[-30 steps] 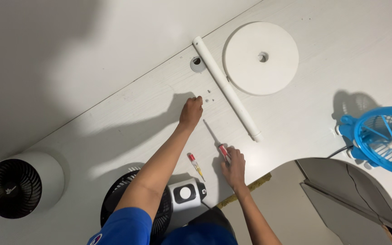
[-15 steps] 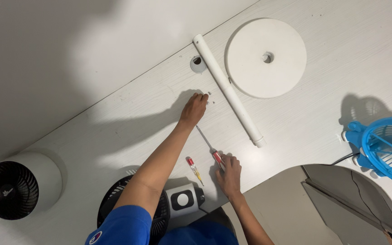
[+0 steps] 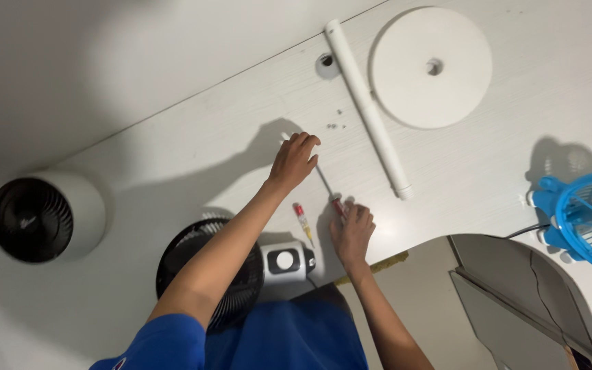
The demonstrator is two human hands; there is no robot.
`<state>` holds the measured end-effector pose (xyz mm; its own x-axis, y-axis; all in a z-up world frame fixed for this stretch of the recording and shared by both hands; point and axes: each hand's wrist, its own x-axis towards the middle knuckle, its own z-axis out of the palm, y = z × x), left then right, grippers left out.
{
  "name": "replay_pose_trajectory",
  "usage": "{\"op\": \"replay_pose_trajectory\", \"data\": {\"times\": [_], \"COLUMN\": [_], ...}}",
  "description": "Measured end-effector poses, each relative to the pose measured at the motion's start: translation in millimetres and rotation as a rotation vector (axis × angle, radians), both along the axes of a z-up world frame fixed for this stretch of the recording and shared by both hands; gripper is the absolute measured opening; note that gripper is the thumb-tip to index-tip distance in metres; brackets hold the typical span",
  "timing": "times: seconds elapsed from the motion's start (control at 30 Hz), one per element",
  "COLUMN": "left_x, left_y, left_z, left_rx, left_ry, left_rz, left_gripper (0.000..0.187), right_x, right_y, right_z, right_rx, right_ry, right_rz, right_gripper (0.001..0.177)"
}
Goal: The person removes the front grille of a small electric fan, then uses a screwdriver to loosen and remove screws from the fan blade hub. Screws are placed on the table. The person continues to unscrew additional fasteners from the fan assembly.
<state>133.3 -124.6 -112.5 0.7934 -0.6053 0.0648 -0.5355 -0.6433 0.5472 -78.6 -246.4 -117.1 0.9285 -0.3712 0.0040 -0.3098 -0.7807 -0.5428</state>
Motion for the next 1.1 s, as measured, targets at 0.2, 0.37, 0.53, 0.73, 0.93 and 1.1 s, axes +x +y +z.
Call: {"op": "replay_pose_trajectory", "data": {"times": [0.2, 0.37, 0.53, 0.73, 0.93, 1.1], "left_x": [-59.3, -109.6, -141.4, -149.7, -196.4, -241.6], "left_y": [63.9, 84.1, 97.8, 135.0, 209.8, 254.4], "left_z": [42.6, 40.8, 38.1, 71.3, 114.8, 114.3], "left_rx": [-0.002, 0.101, 0.136, -0.019, 0.021, 0.231], "left_ry": [0.005, -0.078, -0.107, -0.071, -0.164, -0.038], "left_rz": [0.092, 0.118, 0.115, 0.282, 0.566, 0.822], "left_gripper": [0.026, 0.025, 0.024, 0.023, 0.027, 0.076], "right_x": [11.0, 9.4, 9.1, 10.4, -4.6, -10.1], "right_y": [29.3, 57.0, 56.2, 47.5, 72.1, 89.1], "right_z": [-1.7, -32.8, -69.3, -58.4, -16.5, 3.0], "right_rx": [0.121, 0.249, 0.121, 0.249, 0.287, 0.397], "right_ry": [-0.055, 0.092, 0.099, 0.118, 0.132, 0.564], "right_rz": [0.203, 0.235, 0.272, 0.306, 0.464, 0.363], "right_gripper": [0.042, 0.034, 0.021, 0.017, 0.020, 0.031]}}
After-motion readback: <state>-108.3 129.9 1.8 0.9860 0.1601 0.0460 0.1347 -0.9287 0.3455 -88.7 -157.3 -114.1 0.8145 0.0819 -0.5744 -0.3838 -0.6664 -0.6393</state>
